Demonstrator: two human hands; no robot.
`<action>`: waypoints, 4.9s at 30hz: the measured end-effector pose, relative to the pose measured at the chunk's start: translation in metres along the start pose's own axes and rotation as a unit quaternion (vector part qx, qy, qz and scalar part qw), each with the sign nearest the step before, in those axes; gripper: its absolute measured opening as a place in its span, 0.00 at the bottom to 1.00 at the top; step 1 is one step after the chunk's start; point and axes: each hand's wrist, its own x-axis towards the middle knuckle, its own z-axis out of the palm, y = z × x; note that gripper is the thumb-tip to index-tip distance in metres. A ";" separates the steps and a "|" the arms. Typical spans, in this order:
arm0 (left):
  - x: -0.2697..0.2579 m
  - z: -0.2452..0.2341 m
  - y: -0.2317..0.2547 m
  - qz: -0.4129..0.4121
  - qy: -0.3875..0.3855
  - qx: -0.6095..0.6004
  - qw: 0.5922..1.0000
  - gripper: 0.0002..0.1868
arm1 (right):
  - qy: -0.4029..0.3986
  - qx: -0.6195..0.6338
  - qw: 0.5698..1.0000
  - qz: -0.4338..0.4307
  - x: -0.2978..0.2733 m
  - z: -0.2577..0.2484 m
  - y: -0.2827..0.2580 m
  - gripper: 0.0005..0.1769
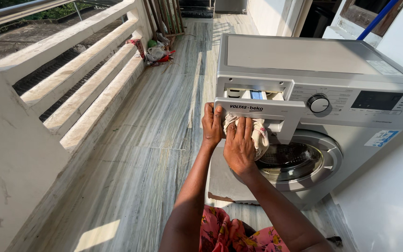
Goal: The person wipes the exterior surfaces of a front-loading washing machine using a cloth. They clean the door rim, control panel, and detergent drawer area, opening and closing the drawer to wipe its edges.
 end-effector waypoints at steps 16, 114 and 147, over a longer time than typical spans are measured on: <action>-0.004 0.005 -0.010 0.012 0.004 0.003 1.000 0.18 | -0.003 -0.109 0.991 0.077 -0.013 0.023 0.015 0.19; -0.034 -0.074 -0.089 -0.211 0.194 -0.163 0.944 0.25 | -0.110 0.014 0.858 -0.501 -0.030 0.088 0.065 0.14; 0.021 0.017 0.016 0.020 0.027 0.128 0.991 0.20 | 0.266 0.753 0.372 0.474 -0.120 0.084 0.182 0.19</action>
